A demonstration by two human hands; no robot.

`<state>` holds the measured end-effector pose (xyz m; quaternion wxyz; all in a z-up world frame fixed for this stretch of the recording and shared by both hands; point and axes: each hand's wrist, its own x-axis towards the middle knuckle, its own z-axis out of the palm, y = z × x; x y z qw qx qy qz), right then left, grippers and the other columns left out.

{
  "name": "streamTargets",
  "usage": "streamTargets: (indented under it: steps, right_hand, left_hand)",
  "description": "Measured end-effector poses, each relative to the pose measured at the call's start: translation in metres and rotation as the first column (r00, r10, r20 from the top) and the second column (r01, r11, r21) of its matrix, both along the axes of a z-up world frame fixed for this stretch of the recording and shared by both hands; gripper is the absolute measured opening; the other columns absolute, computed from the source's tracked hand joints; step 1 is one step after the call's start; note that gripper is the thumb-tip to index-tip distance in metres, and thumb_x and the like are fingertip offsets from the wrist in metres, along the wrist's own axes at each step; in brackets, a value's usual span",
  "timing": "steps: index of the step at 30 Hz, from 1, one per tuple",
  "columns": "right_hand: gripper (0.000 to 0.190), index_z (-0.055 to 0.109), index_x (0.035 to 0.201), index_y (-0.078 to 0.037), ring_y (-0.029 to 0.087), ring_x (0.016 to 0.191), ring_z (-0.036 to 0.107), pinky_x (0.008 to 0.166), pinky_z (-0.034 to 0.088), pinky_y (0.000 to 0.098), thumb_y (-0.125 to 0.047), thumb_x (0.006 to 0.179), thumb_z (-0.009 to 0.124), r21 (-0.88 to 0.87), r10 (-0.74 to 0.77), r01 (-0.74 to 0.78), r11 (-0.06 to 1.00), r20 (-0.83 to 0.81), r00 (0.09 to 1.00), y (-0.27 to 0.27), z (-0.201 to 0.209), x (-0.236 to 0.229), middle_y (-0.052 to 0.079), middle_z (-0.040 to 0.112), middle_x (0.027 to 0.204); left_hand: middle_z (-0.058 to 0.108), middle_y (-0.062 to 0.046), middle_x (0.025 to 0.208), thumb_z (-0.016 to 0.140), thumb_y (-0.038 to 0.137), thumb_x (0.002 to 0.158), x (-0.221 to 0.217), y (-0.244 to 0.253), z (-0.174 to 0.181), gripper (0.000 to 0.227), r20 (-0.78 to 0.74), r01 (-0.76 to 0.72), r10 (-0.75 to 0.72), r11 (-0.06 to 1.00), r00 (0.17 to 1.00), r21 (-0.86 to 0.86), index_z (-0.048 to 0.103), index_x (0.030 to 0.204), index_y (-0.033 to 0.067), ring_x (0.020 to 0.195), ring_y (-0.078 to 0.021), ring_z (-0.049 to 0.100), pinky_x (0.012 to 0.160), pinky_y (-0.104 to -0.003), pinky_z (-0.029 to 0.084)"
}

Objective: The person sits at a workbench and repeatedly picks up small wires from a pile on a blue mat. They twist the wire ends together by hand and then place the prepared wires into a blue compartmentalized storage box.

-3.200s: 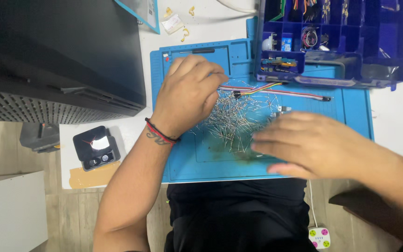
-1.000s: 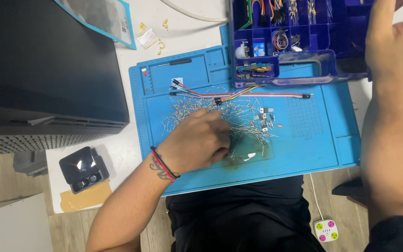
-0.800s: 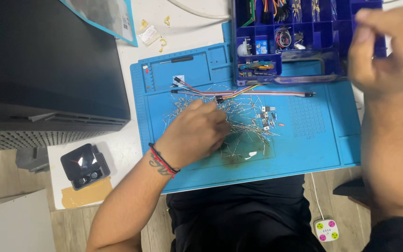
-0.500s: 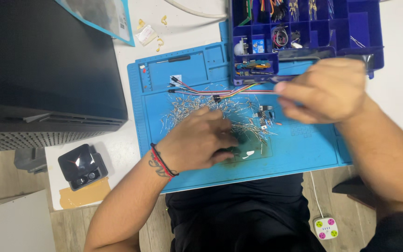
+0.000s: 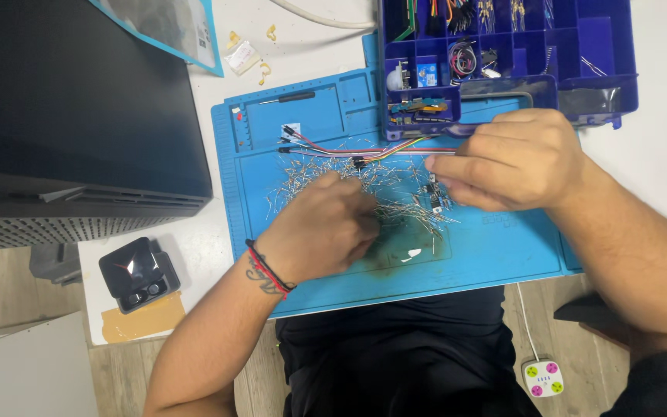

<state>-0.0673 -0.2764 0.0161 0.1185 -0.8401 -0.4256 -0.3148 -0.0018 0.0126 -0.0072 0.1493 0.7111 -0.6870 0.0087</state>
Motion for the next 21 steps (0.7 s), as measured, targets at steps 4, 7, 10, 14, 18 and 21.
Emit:
streamTargets:
  steps: [4, 7, 10, 14, 18, 21]
  right_hand:
    - [0.022, 0.078, 0.105, -0.009, 0.021, 0.054, 0.052, 0.049, 0.038, 0.033, -0.025, 0.103, 0.063, -0.001, -0.019, 0.019, 1.0, -0.007, 1.0, 0.001, 0.0, -0.001, 0.002, 0.055, 0.069]
    - [0.017, 0.077, 0.099, -0.016, 0.02, 0.059, 0.059, 0.056, 0.047, 0.0319, -0.029, 0.101, 0.067, -0.033, -0.06, 0.058, 0.998, -0.057, 0.997, 0.004, 0.0, -0.001, -0.001, 0.056, 0.07]
    - [0.017, 0.076, 0.097, -0.023, 0.02, 0.059, 0.064, 0.053, 0.05, 0.0345, -0.039, 0.096, 0.071, -0.095, -0.136, 0.109, 0.99, -0.353, 0.926, 0.008, 0.004, -0.005, -0.007, 0.064, 0.075]
    - [0.031, 0.075, 0.111, -0.039, 0.015, 0.059, 0.071, 0.049, 0.05, 0.0386, -0.052, 0.083, 0.077, -0.367, -0.368, 0.101, 0.924, -0.793, 0.486, 0.009, 0.008, -0.011, -0.018, 0.074, 0.081]
    - [0.051, 0.065, 0.13, -0.045, 0.016, 0.083, 0.073, 0.06, 0.055, 0.0432, -0.052, 0.081, 0.079, -0.456, -0.435, 0.04, 0.889, -0.813, 0.387, 0.022, 0.01, -0.012, -0.018, 0.073, 0.094]
    - [0.046, 0.065, 0.129, -0.036, 0.022, 0.082, 0.072, 0.056, 0.055, 0.0459, -0.051, 0.087, 0.074, -0.483, -0.434, -0.007, 0.875, -0.793, 0.428, 0.022, 0.003, -0.012, -0.012, 0.07, 0.096]
  left_hand:
    - [0.054, 0.001, 0.075, 0.07, 0.023, 0.087, 0.007, 0.005, 0.001, 0.021, 0.102, -0.086, 0.083, 0.996, 0.991, 0.017, 0.066, 0.067, 0.0208, 0.078, -0.0263, 0.05, 0.066, -0.043, 0.038]
    - [0.054, 0.001, 0.074, 0.069, 0.022, 0.088, 0.01, 0.006, 0.003, 0.022, 0.119, -0.112, 0.109, 0.993, 0.987, 0.021, 0.065, 0.066, 0.0202, 0.078, -0.0262, 0.05, 0.066, -0.043, 0.039]
    - [0.053, 0.001, 0.075, 0.07, 0.022, 0.089, 0.009, 0.005, 0.003, 0.022, 0.102, -0.112, 0.111, 0.994, 0.989, -0.002, 0.064, 0.068, 0.02, 0.079, -0.0261, 0.051, 0.067, -0.042, 0.039]
    - [0.05, -0.001, 0.075, 0.065, 0.021, 0.097, 0.006, -0.001, 0.005, 0.03, 0.076, -0.07, 0.079, 0.99, 0.994, -0.121, 0.057, 0.069, 0.0163, 0.076, -0.0263, 0.048, 0.064, -0.042, 0.037]
    - [0.054, -0.001, 0.08, 0.072, 0.028, 0.095, 0.002, -0.007, 0.0, 0.017, 0.067, -0.047, 0.055, 0.993, 0.996, -0.112, 0.067, 0.086, 0.0144, 0.081, -0.0267, 0.051, 0.067, -0.042, 0.039]
    - [0.055, -0.001, 0.082, 0.072, 0.031, 0.095, -0.002, -0.012, -0.004, 0.019, 0.052, -0.031, 0.037, 0.993, 0.998, -0.111, 0.073, 0.103, 0.0134, 0.082, -0.027, 0.051, 0.068, -0.042, 0.04]
